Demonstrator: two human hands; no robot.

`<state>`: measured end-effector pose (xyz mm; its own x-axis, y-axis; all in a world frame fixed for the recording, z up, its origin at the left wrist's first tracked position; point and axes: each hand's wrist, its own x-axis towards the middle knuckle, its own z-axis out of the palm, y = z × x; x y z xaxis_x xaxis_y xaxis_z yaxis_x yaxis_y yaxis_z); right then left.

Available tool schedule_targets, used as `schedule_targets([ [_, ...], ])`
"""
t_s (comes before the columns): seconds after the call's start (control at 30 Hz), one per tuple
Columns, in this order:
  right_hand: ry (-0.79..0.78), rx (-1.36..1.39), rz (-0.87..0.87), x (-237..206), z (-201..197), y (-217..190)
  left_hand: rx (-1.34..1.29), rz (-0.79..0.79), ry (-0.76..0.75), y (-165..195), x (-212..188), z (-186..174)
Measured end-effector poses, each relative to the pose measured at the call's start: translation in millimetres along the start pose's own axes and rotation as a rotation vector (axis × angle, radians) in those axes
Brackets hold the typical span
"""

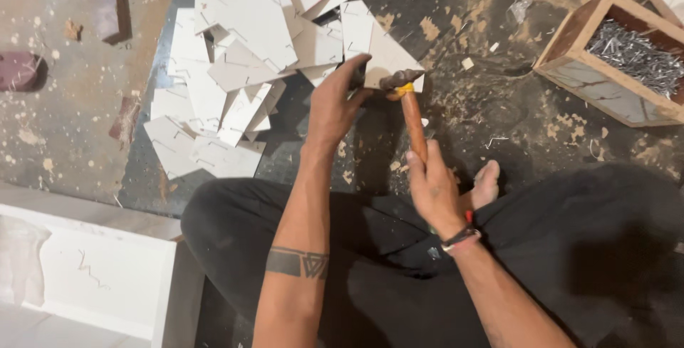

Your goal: The person sits on the floor and hammers nails into small white triangular wood pieces one at a time, taking nails from a wooden box of nails beside them and placing each finished piece onto a growing pile of completed pieces.

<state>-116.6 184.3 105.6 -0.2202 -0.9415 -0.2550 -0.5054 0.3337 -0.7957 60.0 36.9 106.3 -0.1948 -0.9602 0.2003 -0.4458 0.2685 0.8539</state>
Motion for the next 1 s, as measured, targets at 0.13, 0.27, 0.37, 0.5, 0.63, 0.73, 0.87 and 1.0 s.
schedule_targets([
  [0.13,-0.111,0.563,0.335,8,-4,4,-0.014,-0.108,-0.052,3,-4,-1],
  [0.27,0.068,0.715,0.37,20,-3,11,-0.011,-0.117,-0.056,3,-2,2],
  [0.37,0.092,1.133,0.346,28,-9,29,0.031,-0.157,-0.017,-1,-5,13],
  [0.5,0.183,0.794,0.406,41,6,53,0.054,-0.282,-0.06,-14,-5,32],
  [0.63,0.246,0.612,0.363,57,23,74,0.025,-0.185,-0.038,-28,-11,41],
  [0.73,0.244,0.527,0.314,70,26,82,0.03,-0.13,-0.031,-36,-13,40],
  [0.87,0.394,0.165,0.054,75,19,75,-0.031,-0.227,-0.018,-40,-15,41],
  [1.0,0.199,0.694,0.098,73,-6,52,-0.227,-0.3,-0.05,-45,-15,47],
])
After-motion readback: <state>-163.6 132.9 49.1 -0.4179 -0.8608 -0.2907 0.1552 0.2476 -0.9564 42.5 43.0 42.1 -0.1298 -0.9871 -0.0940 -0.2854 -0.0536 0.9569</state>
